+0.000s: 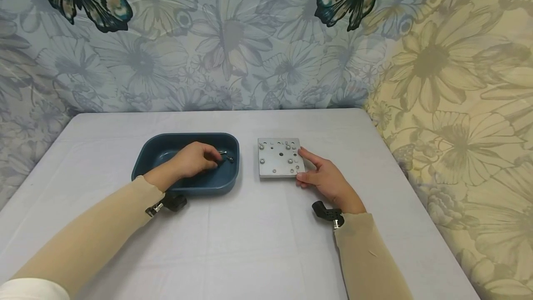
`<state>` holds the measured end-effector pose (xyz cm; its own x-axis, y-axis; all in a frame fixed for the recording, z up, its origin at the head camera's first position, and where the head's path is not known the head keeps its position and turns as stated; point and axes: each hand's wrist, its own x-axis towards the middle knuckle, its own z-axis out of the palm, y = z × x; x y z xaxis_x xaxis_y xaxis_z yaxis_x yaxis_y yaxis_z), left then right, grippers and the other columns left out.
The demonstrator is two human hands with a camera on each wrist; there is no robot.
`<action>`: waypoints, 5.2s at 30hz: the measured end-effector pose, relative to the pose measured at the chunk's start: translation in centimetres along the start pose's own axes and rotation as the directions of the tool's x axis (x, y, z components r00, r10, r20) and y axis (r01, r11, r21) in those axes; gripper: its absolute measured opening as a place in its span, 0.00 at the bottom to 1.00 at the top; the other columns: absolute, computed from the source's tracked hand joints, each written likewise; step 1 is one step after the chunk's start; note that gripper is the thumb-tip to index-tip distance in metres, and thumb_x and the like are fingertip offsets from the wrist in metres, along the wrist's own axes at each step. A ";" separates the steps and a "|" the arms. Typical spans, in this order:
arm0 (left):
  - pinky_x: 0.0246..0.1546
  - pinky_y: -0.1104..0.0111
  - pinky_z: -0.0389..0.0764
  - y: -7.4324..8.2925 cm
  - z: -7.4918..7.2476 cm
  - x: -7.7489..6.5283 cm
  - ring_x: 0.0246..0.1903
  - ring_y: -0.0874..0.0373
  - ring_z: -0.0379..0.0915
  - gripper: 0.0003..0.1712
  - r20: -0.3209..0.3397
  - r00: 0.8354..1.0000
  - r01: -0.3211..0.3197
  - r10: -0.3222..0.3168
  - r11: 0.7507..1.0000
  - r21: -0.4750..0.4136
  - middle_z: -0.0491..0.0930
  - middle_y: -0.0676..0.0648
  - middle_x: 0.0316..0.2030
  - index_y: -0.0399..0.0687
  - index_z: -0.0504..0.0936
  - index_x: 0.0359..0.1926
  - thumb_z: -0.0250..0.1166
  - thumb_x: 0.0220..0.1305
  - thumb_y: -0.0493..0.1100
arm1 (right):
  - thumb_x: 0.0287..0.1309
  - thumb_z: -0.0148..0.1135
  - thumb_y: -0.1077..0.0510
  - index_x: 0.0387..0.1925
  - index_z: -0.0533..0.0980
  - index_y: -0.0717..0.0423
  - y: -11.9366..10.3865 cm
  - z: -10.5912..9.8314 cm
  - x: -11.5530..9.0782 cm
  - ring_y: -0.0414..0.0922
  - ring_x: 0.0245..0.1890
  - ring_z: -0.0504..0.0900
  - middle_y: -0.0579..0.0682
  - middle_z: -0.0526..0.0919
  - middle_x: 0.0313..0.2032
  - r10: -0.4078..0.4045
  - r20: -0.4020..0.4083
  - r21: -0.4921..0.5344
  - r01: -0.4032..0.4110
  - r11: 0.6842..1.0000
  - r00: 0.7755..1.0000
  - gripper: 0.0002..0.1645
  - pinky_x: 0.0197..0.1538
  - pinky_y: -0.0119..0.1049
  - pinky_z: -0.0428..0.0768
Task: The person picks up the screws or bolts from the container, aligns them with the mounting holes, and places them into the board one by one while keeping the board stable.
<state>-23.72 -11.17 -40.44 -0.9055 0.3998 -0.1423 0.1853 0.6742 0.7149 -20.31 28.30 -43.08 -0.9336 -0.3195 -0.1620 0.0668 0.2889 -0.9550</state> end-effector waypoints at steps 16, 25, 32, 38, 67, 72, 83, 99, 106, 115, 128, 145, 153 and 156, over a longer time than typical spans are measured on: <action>0.42 0.65 0.77 -0.1 0.3 0.0 0.38 0.59 0.76 0.11 0.080 0.986 -0.154 0.144 0.979 0.132 0.82 0.48 0.54 0.44 0.88 0.43 0.69 0.59 0.33 | 0.56 0.74 0.59 0.77 0.59 0.46 0.0 0.0 0.0 0.53 0.32 0.86 0.63 0.86 0.36 -0.008 -0.007 -0.006 0.008 1.000 1.000 0.51 0.41 0.37 0.83; 0.56 0.59 0.75 -0.2 0.5 0.2 0.57 0.50 0.75 0.11 0.096 0.969 -0.244 0.226 0.922 0.300 0.80 0.46 0.57 0.40 0.88 0.46 0.68 0.63 0.37 | 0.56 0.74 0.59 0.77 0.58 0.48 0.2 0.1 0.0 0.52 0.32 0.86 0.62 0.86 0.35 -0.021 -0.005 -0.016 0.021 1.000 1.000 0.51 0.41 0.36 0.83; 0.60 0.55 0.72 -0.3 0.5 0.3 0.58 0.46 0.73 0.12 0.067 0.975 -0.221 0.211 0.908 0.354 0.79 0.42 0.56 0.40 0.88 0.47 0.67 0.64 0.37 | 0.57 0.73 0.59 0.77 0.57 0.50 0.3 0.0 0.0 0.51 0.32 0.86 0.62 0.86 0.35 -0.030 -0.004 -0.017 0.030 0.999 1.000 0.51 0.40 0.36 0.83; 0.57 0.57 0.75 -0.3 0.5 0.1 0.54 0.47 0.76 0.10 0.034 0.975 -0.216 0.219 0.909 0.355 0.81 0.42 0.51 0.41 0.89 0.45 0.68 0.62 0.34 | 0.56 0.74 0.58 0.77 0.58 0.46 0.3 0.0 0.0 0.52 0.32 0.86 0.62 0.87 0.34 -0.016 -0.009 -0.027 0.016 1.000 1.000 0.51 0.42 0.35 0.83; 0.46 0.62 0.82 0.6 -0.6 -0.7 0.42 0.50 0.81 0.17 0.036 0.998 0.065 -0.054 0.899 -0.434 0.80 0.36 0.45 0.34 0.81 0.55 0.58 0.75 0.42 | 0.57 0.73 0.58 0.77 0.57 0.45 -0.1 0.2 -0.1 0.51 0.35 0.86 0.63 0.86 0.38 0.015 -0.005 0.013 -0.015 1.000 1.000 0.51 0.40 0.37 0.83; 0.45 0.63 0.83 0.8 -0.7 -0.6 0.41 0.51 0.82 0.17 -0.006 0.996 0.065 -0.086 0.794 -0.605 0.80 0.34 0.47 0.28 0.78 0.55 0.56 0.76 0.38 | 0.57 0.73 0.59 0.77 0.58 0.45 -0.2 0.2 -0.1 0.51 0.35 0.86 0.63 0.86 0.38 0.015 -0.010 0.010 -0.015 1.000 1.000 0.51 0.40 0.37 0.83; 0.46 0.61 0.83 2.0 -0.8 -0.9 0.43 0.47 0.83 0.17 -0.015 0.992 0.076 -0.125 0.692 -0.718 0.77 0.30 0.53 0.31 0.77 0.59 0.56 0.75 0.34 | 0.57 0.73 0.59 0.77 0.57 0.45 -0.1 0.2 -0.4 0.51 0.34 0.86 0.62 0.86 0.38 0.013 -0.006 0.014 -0.013 1.000 1.000 0.51 0.40 0.37 0.83; 0.46 0.62 0.82 6.7 0.4 1.0 0.43 0.47 0.83 0.12 -0.053 0.993 0.028 -0.108 0.642 -0.767 0.78 0.36 0.51 0.32 0.81 0.52 0.61 0.69 0.29 | 0.56 0.74 0.59 0.77 0.58 0.45 -0.1 0.0 -0.3 0.50 0.34 0.86 0.62 0.86 0.37 0.004 -0.011 0.009 -0.004 1.000 1.000 0.51 0.41 0.36 0.83; 0.43 0.65 0.83 8.9 2.0 3.3 0.43 0.47 0.83 0.10 -0.080 0.993 -0.001 -0.089 0.662 -0.749 0.78 0.35 0.52 0.34 0.83 0.49 0.63 0.68 0.30 | 0.55 0.74 0.57 0.77 0.58 0.46 0.0 0.0 -0.2 0.50 0.34 0.85 0.62 0.86 0.38 0.003 -0.003 0.013 -0.003 1.000 1.000 0.52 0.41 0.36 0.83; 0.51 0.54 0.79 10.1 3.9 5.4 0.42 0.54 0.82 0.15 -0.088 0.996 -0.039 -0.017 0.799 -0.600 0.80 0.45 0.50 0.42 0.84 0.51 0.66 0.65 0.29 | 0.55 0.75 0.58 0.76 0.59 0.44 -0.1 0.0 -0.2 0.48 0.31 0.84 0.62 0.86 0.38 0.013 -0.014 0.013 -0.012 1.000 1.000 0.51 0.43 0.35 0.82; 0.31 0.67 0.78 11.0 5.5 7.1 0.33 0.61 0.80 0.13 -0.140 0.990 -0.063 0.027 0.964 -0.258 0.80 0.53 0.43 0.46 0.85 0.52 0.66 0.67 0.36 | 0.55 0.75 0.57 0.76 0.59 0.43 0.0 0.0 -0.2 0.49 0.32 0.84 0.60 0.87 0.38 0.013 -0.020 -0.028 -0.014 1.000 1.000 0.51 0.43 0.34 0.81; 0.39 0.68 0.76 11.3 6.6 8.6 0.40 0.59 0.74 0.09 -0.195 0.979 -0.055 0.052 0.998 -0.010 0.80 0.54 0.39 0.49 0.87 0.45 0.65 0.67 0.36 | 0.56 0.74 0.57 0.76 0.59 0.43 -0.1 -0.1 -0.3 0.49 0.31 0.84 0.61 0.86 0.36 -0.001 -0.016 -0.029 0.000 1.000 1.000 0.50 0.45 0.33 0.80; 0.40 0.69 0.76 11.4 6.6 8.5 0.41 0.59 0.75 0.10 -0.188 0.980 -0.058 0.065 0.998 0.040 0.82 0.53 0.40 0.50 0.87 0.44 0.64 0.65 0.34 | 0.56 0.74 0.59 0.76 0.60 0.43 0.0 0.0 -0.2 0.49 0.31 0.84 0.61 0.86 0.37 0.004 -0.018 -0.011 -0.005 1.000 1.000 0.50 0.45 0.34 0.80; 0.41 0.69 0.76 11.4 6.5 8.5 0.41 0.58 0.75 0.12 -0.188 0.979 -0.063 0.072 0.997 0.055 0.82 0.52 0.40 0.49 0.87 0.44 0.62 0.64 0.32 | 0.55 0.74 0.58 0.76 0.60 0.43 0.1 0.0 -0.2 0.49 0.31 0.83 0.61 0.86 0.38 0.004 -0.017 -0.008 -0.004 1.000 1.000 0.50 0.46 0.34 0.80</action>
<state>-26.76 3.98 -37.95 -0.9454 0.3232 0.0411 0.2625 0.6808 0.6838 -20.10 28.41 -43.13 -0.9391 -0.3033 -0.1613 0.0676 0.2972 -0.9524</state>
